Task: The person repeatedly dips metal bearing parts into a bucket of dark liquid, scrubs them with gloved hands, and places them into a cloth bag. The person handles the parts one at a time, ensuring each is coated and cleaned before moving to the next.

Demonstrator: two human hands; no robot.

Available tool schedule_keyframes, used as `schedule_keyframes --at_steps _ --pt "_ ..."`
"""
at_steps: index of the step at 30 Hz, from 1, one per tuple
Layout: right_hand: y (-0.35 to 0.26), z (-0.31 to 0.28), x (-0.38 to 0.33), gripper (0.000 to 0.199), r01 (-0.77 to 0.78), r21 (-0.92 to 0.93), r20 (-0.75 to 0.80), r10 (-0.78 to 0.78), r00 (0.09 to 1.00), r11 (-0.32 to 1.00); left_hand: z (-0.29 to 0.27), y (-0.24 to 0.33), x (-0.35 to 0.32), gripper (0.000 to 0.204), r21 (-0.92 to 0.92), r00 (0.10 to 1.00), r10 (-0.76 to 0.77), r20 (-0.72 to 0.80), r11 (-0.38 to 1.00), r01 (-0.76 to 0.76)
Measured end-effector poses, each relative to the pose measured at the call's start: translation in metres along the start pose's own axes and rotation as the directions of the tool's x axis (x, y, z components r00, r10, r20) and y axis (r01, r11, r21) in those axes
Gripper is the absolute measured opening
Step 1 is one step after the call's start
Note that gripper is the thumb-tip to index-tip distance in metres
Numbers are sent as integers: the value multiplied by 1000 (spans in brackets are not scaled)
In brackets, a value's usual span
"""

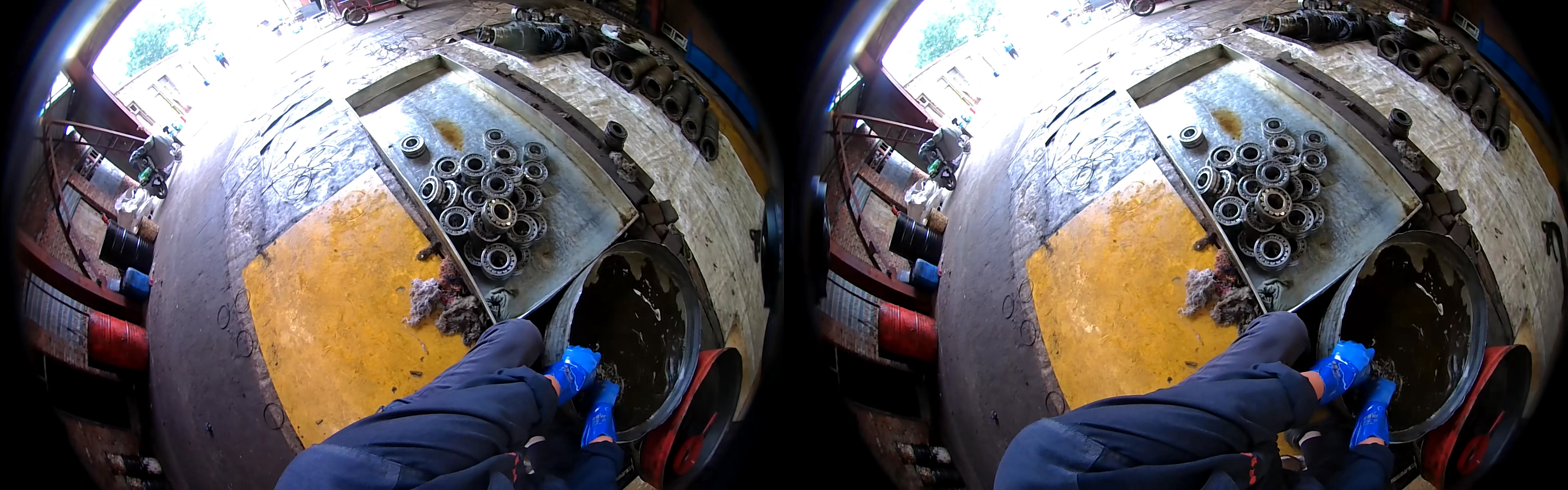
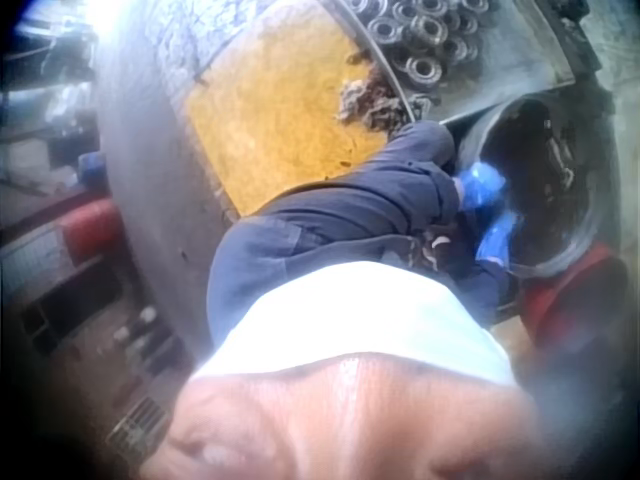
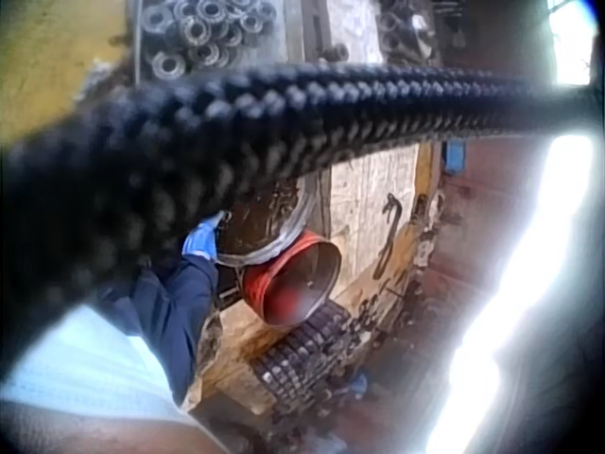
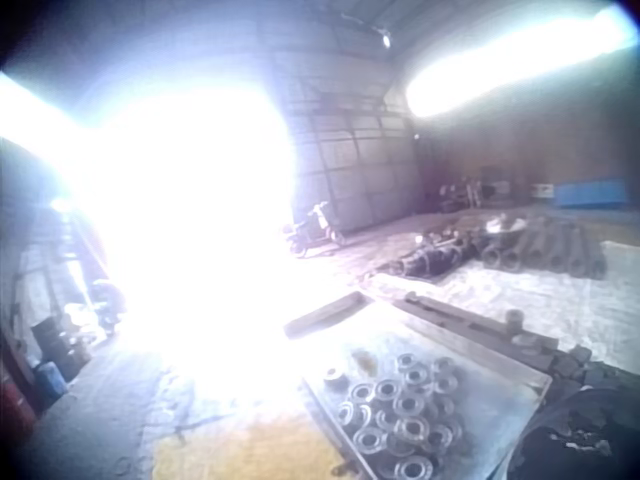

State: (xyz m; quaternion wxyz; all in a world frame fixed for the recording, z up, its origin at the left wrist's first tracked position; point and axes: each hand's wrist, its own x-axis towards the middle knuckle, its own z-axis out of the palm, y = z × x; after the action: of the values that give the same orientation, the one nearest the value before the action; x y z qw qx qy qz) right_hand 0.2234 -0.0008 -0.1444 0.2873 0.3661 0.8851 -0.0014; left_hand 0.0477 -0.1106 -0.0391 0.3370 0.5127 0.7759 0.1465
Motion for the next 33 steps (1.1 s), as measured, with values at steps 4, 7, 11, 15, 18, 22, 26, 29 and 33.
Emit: schedule_keyframes --at_steps 4,7,11,15,18,22,26,29,33 --pt "43 69 -11 27 50 441 -317 103 943 896 4 1 8 34 -13 999 35 -38 999 -36" --pt "34 56 -24 25 -61 628 -59 125 990 776 9 -5 7 34 -13 999 7 -48 1000 -8" --pt "15 27 -25 25 4 545 -81 47 996 838 5 1 6 33 -4 999 28 -22 1000 -28" --pt "-14 -48 -19 26 12 -20 198 -8 980 1000 2 -2 1 32 -15 1000 21 -17 1000 -21" --pt "27 34 -34 30 156 502 -531 161 832 850 4 3 6 34 5 998 53 -42 999 -52" --pt "25 21 -45 26 -109 788 -65 258 964 606 3 0 8 33 -5 999 48 -21 999 -48" --pt "5 -31 -27 26 -67 94 8 66 998 993 5 0 6 32 -6 998 41 -39 999 -42" --pt "6 -34 -36 25 -9 247 -65 26 998 969 12 -3 10 32 -2 998 36 -56 999 -36" --pt "19 -1 -42 24 -153 459 -76 210 975 875 16 -4 10 32 -9 998 27 -63 1000 -28"
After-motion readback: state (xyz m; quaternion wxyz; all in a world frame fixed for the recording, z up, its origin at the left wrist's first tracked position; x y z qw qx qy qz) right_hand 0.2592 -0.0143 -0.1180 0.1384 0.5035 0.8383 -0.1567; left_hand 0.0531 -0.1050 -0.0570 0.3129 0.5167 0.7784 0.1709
